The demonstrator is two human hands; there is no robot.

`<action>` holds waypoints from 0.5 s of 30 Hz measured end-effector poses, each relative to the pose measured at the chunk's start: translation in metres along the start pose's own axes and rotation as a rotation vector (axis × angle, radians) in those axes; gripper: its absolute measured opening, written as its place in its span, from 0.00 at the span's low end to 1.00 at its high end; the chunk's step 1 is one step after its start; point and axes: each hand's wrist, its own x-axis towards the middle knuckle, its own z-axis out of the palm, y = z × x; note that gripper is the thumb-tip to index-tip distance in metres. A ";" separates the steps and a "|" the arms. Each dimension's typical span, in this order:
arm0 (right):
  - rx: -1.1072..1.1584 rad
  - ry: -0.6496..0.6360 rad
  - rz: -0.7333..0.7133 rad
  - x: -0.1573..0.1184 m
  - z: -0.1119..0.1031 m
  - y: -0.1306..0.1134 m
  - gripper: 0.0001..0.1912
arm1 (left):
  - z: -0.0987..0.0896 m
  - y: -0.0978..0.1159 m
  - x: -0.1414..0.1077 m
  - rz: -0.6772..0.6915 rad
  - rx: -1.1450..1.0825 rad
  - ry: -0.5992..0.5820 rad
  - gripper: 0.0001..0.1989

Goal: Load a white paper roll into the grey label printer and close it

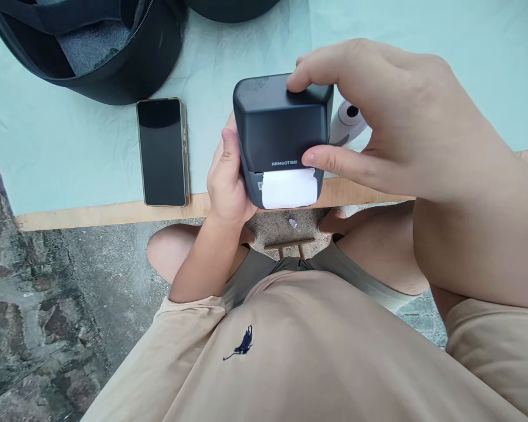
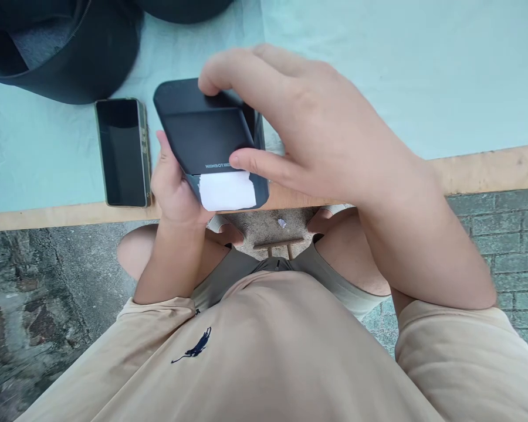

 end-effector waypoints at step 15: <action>0.011 0.029 -0.032 0.000 0.007 -0.003 0.29 | -0.007 -0.002 0.003 0.011 -0.076 0.029 0.14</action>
